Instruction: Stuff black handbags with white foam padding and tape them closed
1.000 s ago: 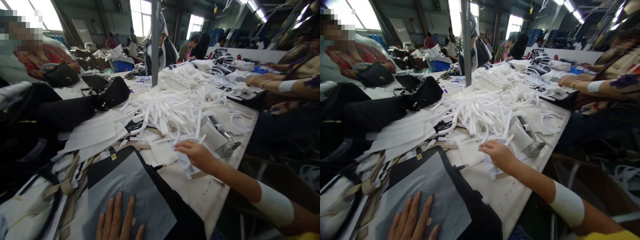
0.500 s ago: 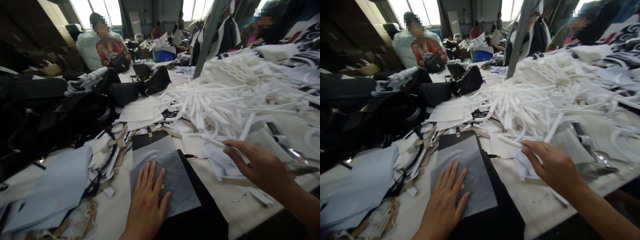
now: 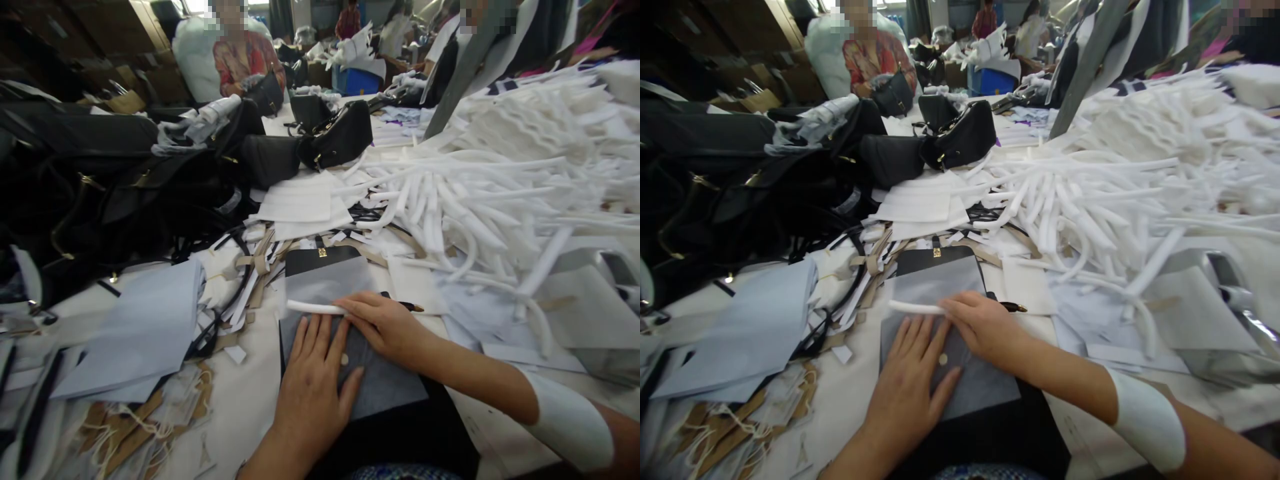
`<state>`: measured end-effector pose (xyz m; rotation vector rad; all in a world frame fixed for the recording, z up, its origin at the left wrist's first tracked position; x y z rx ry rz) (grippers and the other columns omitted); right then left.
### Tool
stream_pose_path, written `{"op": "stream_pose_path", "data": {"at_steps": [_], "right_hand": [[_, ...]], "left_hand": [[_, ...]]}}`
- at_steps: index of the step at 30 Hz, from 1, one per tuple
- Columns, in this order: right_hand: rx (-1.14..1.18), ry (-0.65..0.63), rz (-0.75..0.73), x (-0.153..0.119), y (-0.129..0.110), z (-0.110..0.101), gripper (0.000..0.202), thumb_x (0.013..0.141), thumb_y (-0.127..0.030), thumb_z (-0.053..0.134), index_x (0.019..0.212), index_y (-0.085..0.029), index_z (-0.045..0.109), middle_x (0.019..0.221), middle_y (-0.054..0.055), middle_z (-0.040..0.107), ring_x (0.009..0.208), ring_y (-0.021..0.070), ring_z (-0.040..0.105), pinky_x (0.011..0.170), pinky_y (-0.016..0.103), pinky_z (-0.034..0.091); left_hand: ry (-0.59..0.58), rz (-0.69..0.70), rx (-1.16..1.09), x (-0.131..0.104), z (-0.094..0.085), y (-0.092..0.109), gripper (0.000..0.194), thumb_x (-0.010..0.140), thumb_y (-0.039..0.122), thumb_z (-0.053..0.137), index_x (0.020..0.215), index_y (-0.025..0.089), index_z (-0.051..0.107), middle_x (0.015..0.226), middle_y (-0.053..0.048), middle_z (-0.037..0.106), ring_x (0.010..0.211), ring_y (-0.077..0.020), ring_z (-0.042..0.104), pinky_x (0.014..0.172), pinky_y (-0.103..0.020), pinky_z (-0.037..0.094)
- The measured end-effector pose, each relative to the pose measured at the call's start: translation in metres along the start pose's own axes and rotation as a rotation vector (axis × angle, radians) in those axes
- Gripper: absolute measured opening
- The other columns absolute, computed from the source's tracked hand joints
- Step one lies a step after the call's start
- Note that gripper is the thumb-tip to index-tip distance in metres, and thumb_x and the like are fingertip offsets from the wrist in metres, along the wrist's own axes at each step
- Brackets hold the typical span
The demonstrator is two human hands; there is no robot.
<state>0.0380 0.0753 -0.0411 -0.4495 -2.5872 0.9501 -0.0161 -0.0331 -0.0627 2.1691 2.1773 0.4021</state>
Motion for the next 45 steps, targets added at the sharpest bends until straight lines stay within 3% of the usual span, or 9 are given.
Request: {"op": "stream_pose_path", "data": {"at_steps": [4, 11, 16, 21, 27, 29, 34, 37, 45], "right_hand": [[0.039, 0.025, 0.021, -0.005, 0.01, 0.006, 0.034, 0.101, -0.022, 0.044, 0.131, -0.02, 0.059, 0.119, 0.009, 0.067, 0.11, 0.0187, 0.063, 0.098, 0.034, 0.052], [0.025, -0.103, 0.029, 0.003, -0.002, -0.005, 0.039, 0.101, -0.02, 0.042, 0.14, -0.021, 0.05, 0.119, 0.009, 0.068, 0.109, 0.0196, 0.065, 0.095, 0.036, 0.055], [-0.115, 0.07, -0.114, 0.015, -0.031, -0.029, 0.03, 0.098, -0.018, 0.051, 0.128, -0.02, 0.057, 0.113, 0.007, 0.072, 0.103, 0.0207, 0.065, 0.091, 0.035, 0.055], [-0.211, 0.063, -0.321, 0.016, -0.042, -0.003, 0.029, 0.094, -0.009, 0.047, 0.12, -0.015, 0.06, 0.119, 0.011, 0.069, 0.104, 0.023, 0.062, 0.091, 0.038, 0.053], [-0.345, -0.035, -0.238, 0.017, -0.02, 0.015, 0.041, 0.09, -0.006, 0.049, 0.127, -0.019, 0.059, 0.114, 0.008, 0.07, 0.099, 0.0249, 0.062, 0.098, 0.049, 0.048], [-0.37, -0.021, -0.214, 0.019, -0.018, 0.006, 0.041, 0.091, -0.006, 0.051, 0.128, -0.02, 0.059, 0.114, 0.007, 0.071, 0.098, 0.0245, 0.062, 0.095, 0.048, 0.049], [-0.328, 0.242, -0.164, 0.028, -0.024, -0.04, 0.031, 0.094, -0.008, 0.052, 0.121, -0.02, 0.062, 0.114, 0.006, 0.072, 0.102, 0.0216, 0.062, 0.092, 0.04, 0.051], [-0.24, 0.315, -0.164, 0.03, -0.026, -0.051, 0.03, 0.093, -0.007, 0.054, 0.118, -0.022, 0.062, 0.113, 0.005, 0.071, 0.104, 0.0201, 0.061, 0.095, 0.038, 0.051], [-0.137, 0.204, -0.159, 0.021, -0.018, -0.018, 0.033, 0.093, -0.003, 0.05, 0.119, -0.019, 0.061, 0.116, 0.007, 0.068, 0.108, 0.0203, 0.058, 0.097, 0.036, 0.051]], "left_hand": [[0.059, 0.033, -0.051, -0.005, -0.011, -0.004, 0.058, 0.098, 0.031, 0.05, 0.15, 0.013, 0.035, 0.156, -0.011, 0.039, 0.146, -0.0268, 0.032, 0.118, -0.051, 0.034], [0.007, 0.054, 0.096, -0.011, -0.008, -0.002, 0.056, 0.094, 0.036, 0.055, 0.147, 0.021, 0.044, 0.158, -0.008, 0.035, 0.146, -0.0311, 0.032, 0.112, -0.055, 0.04], [0.064, 0.034, 0.093, -0.009, -0.012, -0.002, 0.052, 0.096, 0.044, 0.053, 0.143, 0.023, 0.048, 0.154, -0.008, 0.043, 0.14, -0.0291, 0.043, 0.11, -0.054, 0.044], [0.084, -0.006, 0.069, -0.007, -0.017, -0.005, 0.054, 0.095, 0.055, 0.049, 0.141, 0.026, 0.052, 0.15, -0.005, 0.048, 0.136, -0.028, 0.048, 0.109, -0.051, 0.047], [0.062, 0.004, 0.042, -0.007, -0.015, -0.007, 0.055, 0.097, 0.055, 0.046, 0.144, 0.026, 0.048, 0.155, -0.005, 0.042, 0.14, -0.0277, 0.043, 0.109, -0.05, 0.047], [0.055, -0.001, 0.033, -0.006, -0.013, -0.009, 0.054, 0.097, 0.053, 0.046, 0.144, 0.026, 0.048, 0.156, -0.005, 0.04, 0.142, -0.0281, 0.04, 0.111, -0.051, 0.045], [0.011, 0.02, 0.023, 0.002, -0.01, -0.012, 0.054, 0.097, 0.047, 0.049, 0.147, 0.025, 0.044, 0.159, -0.005, 0.035, 0.146, -0.0293, 0.033, 0.113, -0.052, 0.042], [-0.035, 0.044, 0.037, 0.005, -0.009, -0.013, 0.056, 0.096, 0.042, 0.052, 0.148, 0.023, 0.043, 0.16, -0.007, 0.032, 0.147, -0.0298, 0.031, 0.114, -0.053, 0.04], [-0.014, 0.07, 0.067, 0.005, -0.01, -0.012, 0.057, 0.095, 0.039, 0.055, 0.147, 0.021, 0.043, 0.159, -0.009, 0.034, 0.145, -0.0312, 0.033, 0.113, -0.054, 0.041]]}}
Point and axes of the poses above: each hand's wrist, its own x-axis towards the middle knuckle, its own z-axis out of the palm, y = z × x, the point moved 9 cm from there along x, towards the middle knuckle
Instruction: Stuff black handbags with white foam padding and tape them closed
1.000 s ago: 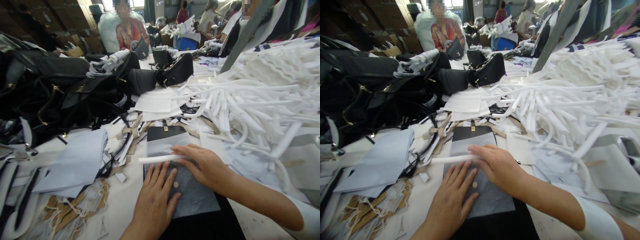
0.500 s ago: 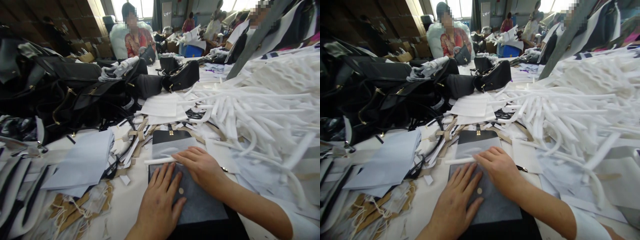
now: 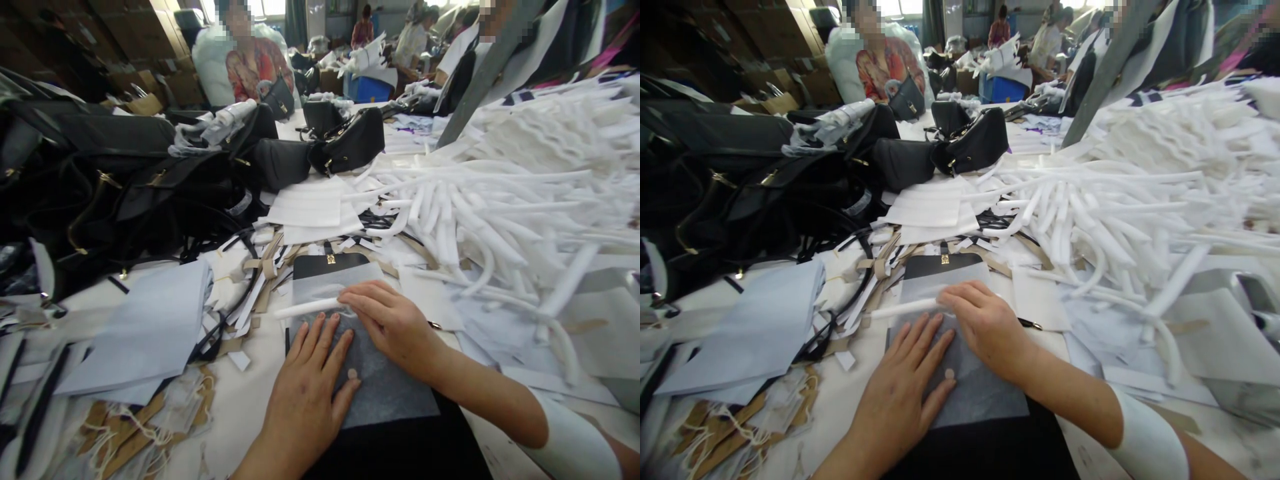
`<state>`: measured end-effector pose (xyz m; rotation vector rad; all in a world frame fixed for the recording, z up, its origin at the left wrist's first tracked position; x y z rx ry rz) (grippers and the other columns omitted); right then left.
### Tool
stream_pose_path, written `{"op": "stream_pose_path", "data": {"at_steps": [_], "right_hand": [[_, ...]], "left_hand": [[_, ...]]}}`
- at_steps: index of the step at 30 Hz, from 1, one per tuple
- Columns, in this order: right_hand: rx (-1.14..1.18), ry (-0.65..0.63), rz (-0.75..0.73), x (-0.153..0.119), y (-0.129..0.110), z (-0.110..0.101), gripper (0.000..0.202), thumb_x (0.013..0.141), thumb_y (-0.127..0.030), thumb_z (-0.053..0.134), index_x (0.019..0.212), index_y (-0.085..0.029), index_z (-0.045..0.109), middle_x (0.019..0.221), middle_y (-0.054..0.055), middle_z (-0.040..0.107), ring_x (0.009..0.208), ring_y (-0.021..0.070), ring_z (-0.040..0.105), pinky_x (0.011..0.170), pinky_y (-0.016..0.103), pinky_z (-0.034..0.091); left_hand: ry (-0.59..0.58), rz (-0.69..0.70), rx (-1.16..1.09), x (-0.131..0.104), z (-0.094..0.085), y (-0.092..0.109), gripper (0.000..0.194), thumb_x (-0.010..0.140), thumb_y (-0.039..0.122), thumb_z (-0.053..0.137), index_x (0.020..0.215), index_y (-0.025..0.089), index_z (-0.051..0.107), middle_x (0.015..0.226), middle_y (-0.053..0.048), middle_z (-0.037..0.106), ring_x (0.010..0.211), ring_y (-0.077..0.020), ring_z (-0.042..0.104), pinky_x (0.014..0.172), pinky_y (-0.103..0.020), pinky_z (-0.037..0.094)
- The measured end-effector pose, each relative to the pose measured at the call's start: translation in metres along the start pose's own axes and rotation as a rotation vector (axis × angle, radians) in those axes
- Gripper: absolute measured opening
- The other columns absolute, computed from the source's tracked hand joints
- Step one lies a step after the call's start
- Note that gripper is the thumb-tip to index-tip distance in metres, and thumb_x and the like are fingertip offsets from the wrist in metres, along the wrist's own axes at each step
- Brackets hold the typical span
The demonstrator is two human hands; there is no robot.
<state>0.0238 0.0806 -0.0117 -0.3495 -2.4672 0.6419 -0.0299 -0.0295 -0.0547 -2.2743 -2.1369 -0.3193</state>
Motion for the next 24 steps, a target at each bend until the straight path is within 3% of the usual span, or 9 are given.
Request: {"op": "stream_pose_path", "data": {"at_steps": [5, 9, 12, 17, 20, 24], "right_hand": [[0.018, -0.116, 0.006, -0.012, 0.006, 0.024, 0.021, 0.095, -0.009, 0.052, 0.111, -0.018, 0.063, 0.109, 0.008, 0.068, 0.102, 0.0208, 0.059, 0.091, 0.036, 0.053], [-0.001, -0.151, 0.001, -0.013, 0.01, 0.025, 0.025, 0.096, -0.01, 0.05, 0.116, -0.019, 0.061, 0.114, 0.008, 0.068, 0.104, 0.0211, 0.061, 0.093, 0.039, 0.053], [-0.046, -0.151, 0.026, -0.008, 0.008, 0.014, 0.031, 0.095, -0.007, 0.049, 0.121, -0.019, 0.059, 0.114, 0.008, 0.069, 0.103, 0.0222, 0.062, 0.092, 0.04, 0.054], [-0.09, -0.037, -0.034, -0.003, -0.017, -0.016, 0.032, 0.094, -0.007, 0.049, 0.121, -0.021, 0.06, 0.113, 0.008, 0.069, 0.102, 0.0213, 0.062, 0.092, 0.039, 0.053], [-0.092, -0.102, -0.029, -0.009, -0.016, -0.005, 0.027, 0.093, -0.007, 0.051, 0.114, -0.02, 0.063, 0.108, 0.008, 0.07, 0.097, 0.0217, 0.063, 0.087, 0.038, 0.054], [-0.068, -0.136, 0.053, -0.017, 0.006, 0.016, 0.021, 0.093, -0.007, 0.051, 0.105, -0.019, 0.064, 0.1, 0.007, 0.07, 0.093, 0.0218, 0.062, 0.083, 0.037, 0.053]], "left_hand": [[0.009, -0.001, 0.0, -0.001, 0.0, 0.0, 0.064, 0.094, 0.042, 0.056, 0.151, 0.021, 0.037, 0.157, -0.01, 0.037, 0.142, -0.0311, 0.04, 0.112, -0.054, 0.042], [0.026, 0.012, 0.032, -0.001, -0.001, 0.0, 0.064, 0.094, 0.043, 0.055, 0.15, 0.021, 0.038, 0.157, -0.01, 0.037, 0.141, -0.0311, 0.041, 0.11, -0.053, 0.044], [0.04, 0.025, 0.063, -0.001, -0.001, 0.001, 0.062, 0.093, 0.043, 0.056, 0.149, 0.021, 0.04, 0.158, -0.009, 0.036, 0.142, -0.0306, 0.039, 0.109, -0.052, 0.046], [0.088, 0.026, 0.075, -0.002, -0.004, 0.002, 0.06, 0.092, 0.041, 0.057, 0.147, 0.022, 0.043, 0.153, -0.009, 0.044, 0.137, -0.0313, 0.046, 0.104, -0.051, 0.05], [0.074, -0.004, 0.047, -0.003, -0.002, -0.001, 0.059, 0.092, 0.041, 0.057, 0.147, 0.023, 0.045, 0.149, -0.009, 0.049, 0.134, -0.0308, 0.05, 0.104, -0.049, 0.051], [0.028, 0.033, 0.046, -0.003, 0.002, 0.0, 0.062, 0.092, 0.042, 0.058, 0.148, 0.02, 0.043, 0.153, -0.012, 0.043, 0.137, -0.0332, 0.046, 0.106, -0.051, 0.049]]}}
Point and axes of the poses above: each hand's wrist, its own x-axis towards the middle knuckle, its own z-axis out of the palm, y = z × x, the point moved 9 cm from there along x, towards the middle knuckle
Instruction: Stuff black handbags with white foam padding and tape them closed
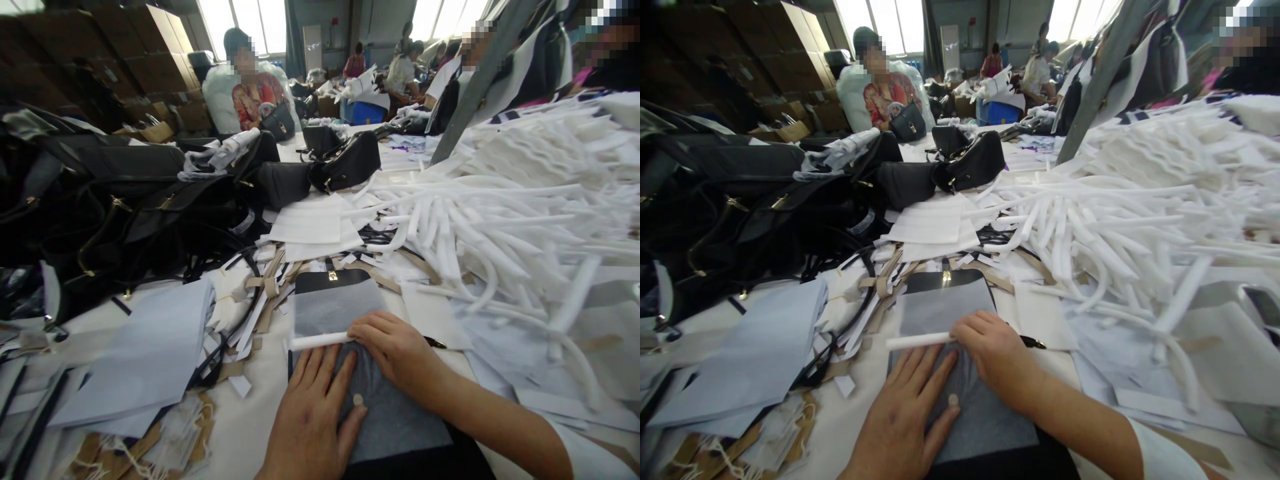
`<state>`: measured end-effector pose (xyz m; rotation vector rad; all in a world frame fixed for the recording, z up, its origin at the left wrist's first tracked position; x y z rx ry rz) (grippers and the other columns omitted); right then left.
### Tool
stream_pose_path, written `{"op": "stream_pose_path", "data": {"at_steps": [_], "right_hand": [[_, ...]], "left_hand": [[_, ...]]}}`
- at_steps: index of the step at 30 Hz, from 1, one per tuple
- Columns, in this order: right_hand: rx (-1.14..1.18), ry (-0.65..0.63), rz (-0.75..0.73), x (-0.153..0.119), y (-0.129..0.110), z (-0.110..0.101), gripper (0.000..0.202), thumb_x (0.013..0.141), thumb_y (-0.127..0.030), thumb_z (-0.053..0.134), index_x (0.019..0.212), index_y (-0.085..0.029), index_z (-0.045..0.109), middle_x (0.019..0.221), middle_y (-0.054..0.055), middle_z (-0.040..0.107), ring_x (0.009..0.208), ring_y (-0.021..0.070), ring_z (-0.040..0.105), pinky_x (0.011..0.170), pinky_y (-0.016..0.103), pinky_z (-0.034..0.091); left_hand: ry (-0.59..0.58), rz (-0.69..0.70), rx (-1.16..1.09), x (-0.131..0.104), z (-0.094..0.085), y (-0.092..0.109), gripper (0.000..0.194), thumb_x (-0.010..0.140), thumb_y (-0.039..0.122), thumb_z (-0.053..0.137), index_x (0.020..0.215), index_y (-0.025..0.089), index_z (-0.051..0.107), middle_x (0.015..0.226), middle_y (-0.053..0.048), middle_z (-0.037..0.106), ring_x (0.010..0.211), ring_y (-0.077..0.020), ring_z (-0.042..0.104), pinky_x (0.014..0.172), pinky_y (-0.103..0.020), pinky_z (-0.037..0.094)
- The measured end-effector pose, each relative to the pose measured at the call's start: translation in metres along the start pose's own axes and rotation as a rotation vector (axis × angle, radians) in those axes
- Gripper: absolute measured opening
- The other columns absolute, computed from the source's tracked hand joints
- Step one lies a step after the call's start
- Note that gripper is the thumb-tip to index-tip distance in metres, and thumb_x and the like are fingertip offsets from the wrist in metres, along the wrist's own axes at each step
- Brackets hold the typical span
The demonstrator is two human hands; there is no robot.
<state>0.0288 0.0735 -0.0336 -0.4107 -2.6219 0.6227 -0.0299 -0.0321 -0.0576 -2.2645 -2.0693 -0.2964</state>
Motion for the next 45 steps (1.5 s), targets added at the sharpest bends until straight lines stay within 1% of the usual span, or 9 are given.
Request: {"op": "stream_pose_path", "data": {"at_steps": [5, 13, 18, 25, 31, 33, 38, 42, 45], "right_hand": [[0.012, -0.006, 0.005, 0.001, 0.008, 0.008, 0.02, 0.094, -0.008, 0.052, 0.104, -0.019, 0.065, 0.101, 0.007, 0.069, 0.095, 0.0214, 0.06, 0.086, 0.037, 0.052], [0.067, 0.028, -0.069, -0.003, 0.005, 0.006, 0.026, 0.09, -0.003, 0.052, 0.104, -0.019, 0.068, 0.102, 0.006, 0.071, 0.096, 0.0199, 0.061, 0.087, 0.036, 0.052], [0.117, -0.009, -0.1, -0.002, 0.006, 0.011, 0.028, 0.091, -0.005, 0.051, 0.108, -0.019, 0.068, 0.103, 0.007, 0.071, 0.098, 0.0189, 0.061, 0.091, 0.036, 0.052], [0.142, -0.103, -0.102, 0.0, 0.027, 0.0, 0.036, 0.09, -0.003, 0.05, 0.113, -0.022, 0.07, 0.106, 0.005, 0.073, 0.101, 0.0163, 0.065, 0.099, 0.037, 0.049], [0.184, 0.084, 0.25, -0.016, 0.08, -0.027, 0.007, 0.086, -0.022, 0.068, 0.091, -0.023, 0.074, 0.103, 0.005, 0.072, 0.098, 0.0191, 0.067, 0.089, 0.036, 0.055], [0.23, 0.084, 0.392, -0.022, 0.097, -0.025, 0.02, 0.082, -0.027, 0.072, 0.101, -0.022, 0.07, 0.109, 0.007, 0.068, 0.098, 0.0198, 0.066, 0.084, 0.035, 0.057], [0.458, -0.083, 0.613, -0.022, 0.121, -0.001, 0.057, 0.074, -0.038, 0.076, 0.124, -0.018, 0.057, 0.105, 0.008, 0.068, 0.081, 0.0176, 0.067, 0.069, 0.032, 0.058], [0.538, -0.243, 0.675, -0.014, 0.121, 0.01, 0.043, 0.075, -0.042, 0.075, 0.107, -0.017, 0.063, 0.078, 0.0, 0.067, 0.07, 0.0154, 0.064, 0.063, 0.027, 0.051], [0.558, -0.277, 0.735, -0.014, 0.126, 0.013, 0.039, 0.075, -0.046, 0.075, 0.097, -0.016, 0.064, 0.075, 0.0, 0.066, 0.069, 0.0154, 0.062, 0.06, 0.025, 0.048]], "left_hand": [[0.034, 0.003, -0.012, 0.0, 0.0, -0.001, 0.062, 0.09, 0.04, 0.06, 0.146, 0.019, 0.045, 0.153, -0.013, 0.043, 0.137, -0.0344, 0.045, 0.105, -0.052, 0.05], [0.232, -0.055, 0.01, -0.01, -0.016, -0.003, 0.051, 0.091, 0.042, 0.061, 0.138, 0.023, 0.055, 0.14, -0.01, 0.057, 0.133, -0.0287, 0.049, 0.111, -0.043, 0.044], [0.156, 0.04, 0.132, 0.001, -0.016, 0.006, 0.056, 0.093, 0.046, 0.055, 0.142, 0.019, 0.05, 0.153, -0.013, 0.043, 0.141, -0.0327, 0.04, 0.107, -0.048, 0.045], [0.168, 0.049, 0.134, 0.003, -0.011, 0.004, 0.056, 0.091, 0.046, 0.055, 0.141, 0.02, 0.052, 0.149, -0.014, 0.049, 0.136, -0.0302, 0.048, 0.101, -0.043, 0.052], [0.174, 0.109, 0.191, 0.004, -0.01, 0.007, 0.062, 0.084, 0.038, 0.061, 0.141, 0.016, 0.052, 0.146, -0.018, 0.051, 0.135, -0.0317, 0.049, 0.097, -0.044, 0.054], [0.175, 0.117, 0.206, 0.005, -0.009, 0.007, 0.062, 0.084, 0.037, 0.062, 0.141, 0.016, 0.052, 0.146, -0.018, 0.05, 0.134, -0.0319, 0.049, 0.096, -0.044, 0.054], [0.19, 0.137, 0.228, 0.003, -0.006, 0.007, 0.062, 0.083, 0.04, 0.062, 0.14, 0.016, 0.053, 0.145, -0.018, 0.052, 0.132, -0.0321, 0.052, 0.095, -0.043, 0.055], [0.18, 0.123, 0.219, 0.003, -0.005, 0.003, 0.059, 0.086, 0.041, 0.059, 0.141, 0.02, 0.052, 0.146, -0.015, 0.052, 0.133, -0.0306, 0.051, 0.097, -0.041, 0.054], [0.178, 0.122, 0.222, 0.003, -0.003, 0.002, 0.06, 0.087, 0.044, 0.059, 0.142, 0.02, 0.052, 0.145, -0.015, 0.053, 0.132, -0.0303, 0.052, 0.097, -0.04, 0.053]]}}
Point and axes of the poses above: each hand's wrist, its own x-axis towards the middle knuckle, its own z-axis out of the palm, y = z × x, the point moved 9 cm from there along x, towards the middle knuckle
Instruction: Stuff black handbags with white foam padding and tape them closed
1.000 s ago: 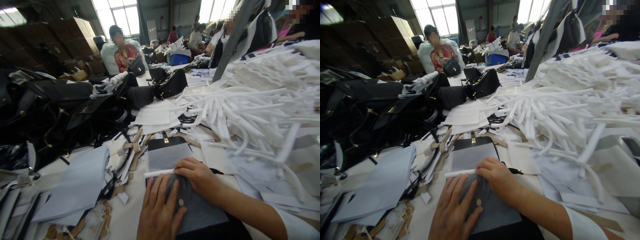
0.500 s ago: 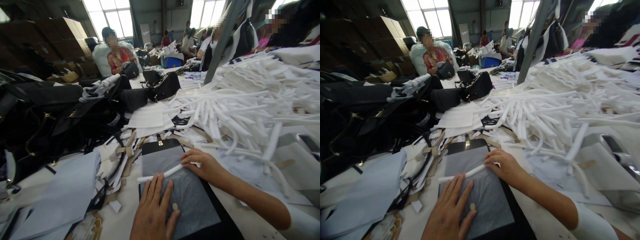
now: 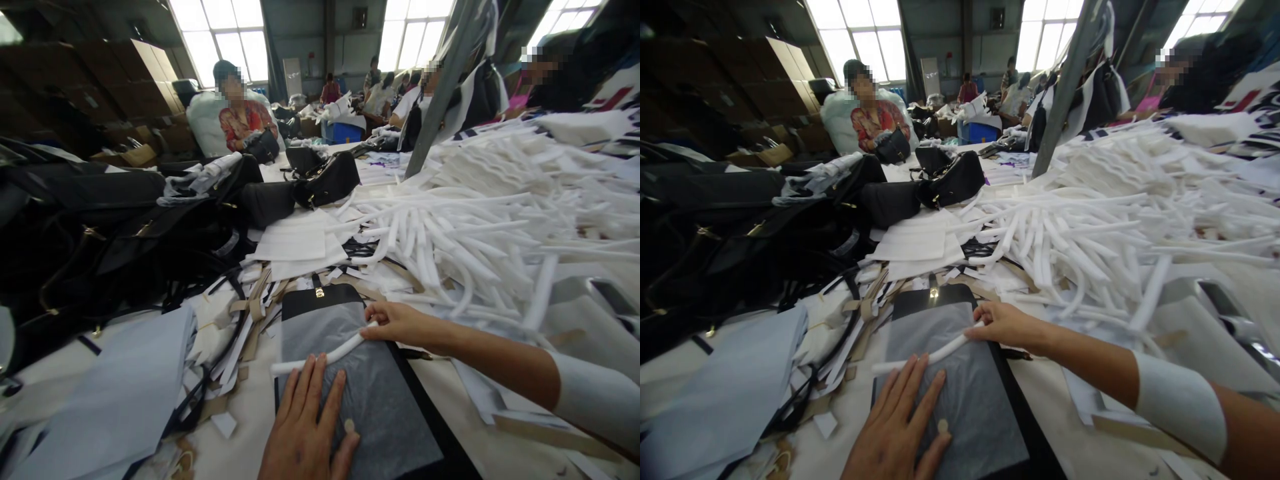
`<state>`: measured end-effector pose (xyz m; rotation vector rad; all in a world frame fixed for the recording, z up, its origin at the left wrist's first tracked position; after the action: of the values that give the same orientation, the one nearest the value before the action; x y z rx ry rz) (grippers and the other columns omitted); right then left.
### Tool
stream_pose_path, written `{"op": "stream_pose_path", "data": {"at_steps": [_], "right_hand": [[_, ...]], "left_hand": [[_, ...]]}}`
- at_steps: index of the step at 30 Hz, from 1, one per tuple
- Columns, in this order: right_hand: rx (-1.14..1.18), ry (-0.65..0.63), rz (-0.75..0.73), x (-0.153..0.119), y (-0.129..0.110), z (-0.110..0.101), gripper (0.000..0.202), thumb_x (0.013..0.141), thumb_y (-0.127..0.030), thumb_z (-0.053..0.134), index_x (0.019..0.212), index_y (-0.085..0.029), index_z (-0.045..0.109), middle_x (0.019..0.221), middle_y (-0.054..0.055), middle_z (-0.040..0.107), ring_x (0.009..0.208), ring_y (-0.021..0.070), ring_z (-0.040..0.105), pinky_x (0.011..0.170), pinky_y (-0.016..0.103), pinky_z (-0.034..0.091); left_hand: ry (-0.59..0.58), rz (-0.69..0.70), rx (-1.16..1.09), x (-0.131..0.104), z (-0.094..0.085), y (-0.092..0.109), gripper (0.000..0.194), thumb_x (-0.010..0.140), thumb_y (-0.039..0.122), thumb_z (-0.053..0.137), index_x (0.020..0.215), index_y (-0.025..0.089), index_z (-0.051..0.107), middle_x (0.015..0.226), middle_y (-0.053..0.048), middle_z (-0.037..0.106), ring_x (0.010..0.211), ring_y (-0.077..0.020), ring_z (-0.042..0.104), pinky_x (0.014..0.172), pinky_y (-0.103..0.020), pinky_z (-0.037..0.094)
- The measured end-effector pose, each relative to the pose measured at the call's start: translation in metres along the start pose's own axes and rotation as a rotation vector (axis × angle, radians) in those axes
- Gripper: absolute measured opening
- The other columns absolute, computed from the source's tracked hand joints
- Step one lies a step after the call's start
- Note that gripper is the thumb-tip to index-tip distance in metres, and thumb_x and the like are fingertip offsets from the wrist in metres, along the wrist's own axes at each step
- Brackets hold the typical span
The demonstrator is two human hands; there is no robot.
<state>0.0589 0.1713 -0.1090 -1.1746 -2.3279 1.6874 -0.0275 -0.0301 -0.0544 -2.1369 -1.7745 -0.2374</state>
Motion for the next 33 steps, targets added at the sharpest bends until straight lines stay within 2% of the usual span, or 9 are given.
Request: {"op": "stream_pose_path", "data": {"at_steps": [2, 4, 6, 8, 13, 16, 20, 27, 33], "right_hand": [[-0.021, 0.082, -0.003, 0.002, 0.002, -0.007, 0.045, 0.071, -0.045, 0.079, 0.101, -0.015, 0.063, 0.088, 0.005, 0.069, 0.077, 0.0179, 0.066, 0.066, 0.029, 0.052], [0.003, 0.135, -0.018, 0.002, 0.003, -0.011, 0.061, 0.068, -0.039, 0.082, 0.118, -0.015, 0.059, 0.108, 0.011, 0.069, 0.088, 0.0214, 0.068, 0.075, 0.035, 0.056], [0.129, 0.109, 0.017, 0.0, 0.005, -0.007, 0.078, 0.069, -0.036, 0.082, 0.136, -0.017, 0.047, 0.115, 0.013, 0.069, 0.094, 0.0234, 0.07, 0.079, 0.038, 0.058], [0.325, 0.02, 0.077, -0.003, 0.004, 0.003, 0.08, 0.073, -0.035, 0.08, 0.142, -0.019, 0.042, 0.107, 0.01, 0.073, 0.095, 0.0236, 0.071, 0.082, 0.039, 0.058], [0.648, -0.269, 0.158, -0.007, -0.011, 0.028, 0.043, 0.077, -0.038, 0.079, 0.113, -0.018, 0.066, 0.101, 0.006, 0.074, 0.096, 0.0207, 0.07, 0.091, 0.035, 0.054], [0.683, -0.366, 0.164, -0.003, -0.013, 0.033, 0.044, 0.073, -0.036, 0.083, 0.111, -0.017, 0.068, 0.104, 0.006, 0.074, 0.093, 0.0196, 0.069, 0.092, 0.034, 0.054], [0.679, -0.322, 0.155, 0.002, -0.011, 0.033, 0.052, 0.069, -0.032, 0.086, 0.115, -0.017, 0.067, 0.104, 0.007, 0.074, 0.092, 0.0194, 0.069, 0.086, 0.032, 0.055], [0.72, -0.206, 0.221, 0.001, -0.003, 0.036, 0.046, 0.071, -0.03, 0.085, 0.111, -0.015, 0.069, 0.098, 0.007, 0.077, 0.08, 0.017, 0.07, 0.078, 0.028, 0.057], [0.77, -0.224, 0.257, 0.001, -0.004, 0.031, 0.037, 0.082, -0.042, 0.075, 0.107, -0.013, 0.072, 0.101, 0.009, 0.077, 0.085, 0.0178, 0.071, 0.082, 0.027, 0.057]], "left_hand": [[0.002, 0.004, 0.002, 0.0, 0.001, 0.001, 0.06, 0.087, 0.046, 0.059, 0.141, 0.02, 0.052, 0.144, -0.015, 0.054, 0.131, -0.0302, 0.054, 0.097, -0.04, 0.054], [0.015, 0.001, -0.002, 0.0, 0.001, 0.0, 0.058, 0.089, 0.048, 0.057, 0.14, 0.021, 0.054, 0.143, -0.015, 0.055, 0.13, -0.0297, 0.055, 0.096, -0.04, 0.054], [0.034, -0.005, -0.008, 0.001, -0.002, 0.0, 0.056, 0.09, 0.051, 0.055, 0.138, 0.021, 0.056, 0.142, -0.014, 0.056, 0.129, -0.0292, 0.056, 0.095, -0.039, 0.054], [0.048, -0.016, -0.016, 0.001, -0.004, -0.001, 0.056, 0.091, 0.054, 0.053, 0.137, 0.021, 0.057, 0.141, -0.014, 0.057, 0.129, -0.029, 0.056, 0.095, -0.039, 0.053], [0.059, -0.045, -0.049, 0.002, -0.009, -0.003, 0.055, 0.094, 0.057, 0.048, 0.135, 0.023, 0.059, 0.14, -0.013, 0.058, 0.13, -0.0276, 0.054, 0.097, -0.038, 0.05], [0.058, -0.055, -0.051, 0.003, -0.01, -0.003, 0.055, 0.094, 0.059, 0.048, 0.135, 0.023, 0.059, 0.14, -0.013, 0.058, 0.13, -0.0273, 0.054, 0.098, -0.038, 0.049], [0.065, -0.052, -0.052, 0.004, -0.01, -0.003, 0.055, 0.093, 0.058, 0.049, 0.134, 0.023, 0.059, 0.141, -0.013, 0.057, 0.13, -0.0271, 0.054, 0.099, -0.038, 0.048], [0.027, -0.064, -0.063, 0.003, -0.006, -0.001, 0.057, 0.093, 0.058, 0.05, 0.137, 0.023, 0.056, 0.145, -0.014, 0.054, 0.133, -0.0294, 0.051, 0.098, -0.04, 0.049], [-0.003, -0.044, -0.065, 0.004, -0.003, 0.003, 0.062, 0.085, 0.043, 0.061, 0.141, 0.018, 0.052, 0.148, -0.018, 0.049, 0.134, -0.0339, 0.049, 0.097, -0.044, 0.053]]}}
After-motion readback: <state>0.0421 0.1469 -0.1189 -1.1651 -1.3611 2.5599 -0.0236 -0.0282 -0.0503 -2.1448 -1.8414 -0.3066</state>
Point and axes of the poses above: each hand's wrist, its own x-axis towards the middle knuckle, its own z-axis out of the palm, y = z × x, the point moved 9 cm from there along x, towards the middle knuckle
